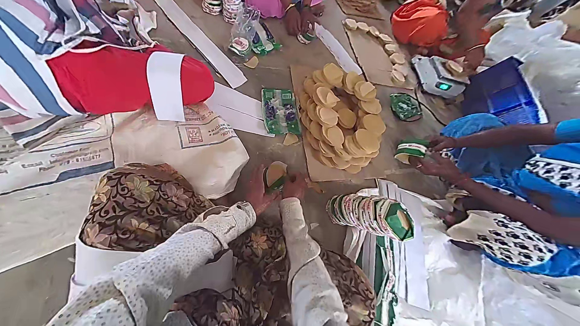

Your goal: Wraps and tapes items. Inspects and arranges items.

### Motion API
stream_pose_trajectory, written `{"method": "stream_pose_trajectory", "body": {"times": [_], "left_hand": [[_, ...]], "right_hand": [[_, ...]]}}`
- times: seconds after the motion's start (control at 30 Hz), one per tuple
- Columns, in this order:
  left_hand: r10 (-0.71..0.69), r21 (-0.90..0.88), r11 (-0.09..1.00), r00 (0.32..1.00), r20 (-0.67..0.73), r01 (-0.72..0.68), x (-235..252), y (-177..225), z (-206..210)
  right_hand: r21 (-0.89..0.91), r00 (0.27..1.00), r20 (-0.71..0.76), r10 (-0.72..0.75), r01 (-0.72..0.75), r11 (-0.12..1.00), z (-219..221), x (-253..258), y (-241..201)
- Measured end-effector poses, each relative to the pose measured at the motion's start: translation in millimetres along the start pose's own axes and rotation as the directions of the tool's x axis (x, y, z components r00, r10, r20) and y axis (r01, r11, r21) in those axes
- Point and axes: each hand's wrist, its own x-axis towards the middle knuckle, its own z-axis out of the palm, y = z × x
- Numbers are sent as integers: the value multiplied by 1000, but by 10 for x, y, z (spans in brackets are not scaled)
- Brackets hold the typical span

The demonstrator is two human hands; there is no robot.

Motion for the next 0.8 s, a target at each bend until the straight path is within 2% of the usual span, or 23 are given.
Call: {"method": "stream_pose_trajectory", "body": {"times": [0.07,0.13,0.2,0.3,0.4,0.47,0.53,0.57,0.63,0.7,0.8], "left_hand": [[-145,-146,981,984,-104,129,2,64,137],[-221,-157,968,963,-157,196,52,112,171],[-227,-145,967,966,-123,209,119,121,153],[-167,-119,979,986,-9,165,213,66,72],[-140,-83,986,987,77,147,286,42,-33],[-114,-103,988,993,7,114,258,28,24],[-45,-159,987,986,-161,19,204,-59,218],[-28,-173,985,975,-219,-11,171,-90,301],[-45,-169,986,970,-239,4,136,-106,348],[-40,-178,984,981,-187,6,162,-142,301],[15,-170,985,1000,13,-12,293,-168,115]], "right_hand": [[-20,998,-41,-46,46,999,139,-192,42],[-27,993,-36,-111,110,994,208,-311,80],[20,994,-20,-108,108,994,149,-271,113],[58,995,96,-17,11,998,-6,20,59],[8,989,129,-72,71,997,-26,282,-3],[0,995,96,-29,30,1000,-31,232,-32],[30,1000,-21,15,-14,999,53,54,-16],[35,996,-87,-3,6,999,145,-60,10],[-2,988,-118,-95,96,995,289,-258,68],[21,980,-119,-160,164,986,311,-338,140],[136,995,-52,-90,96,986,176,-151,169]]}}
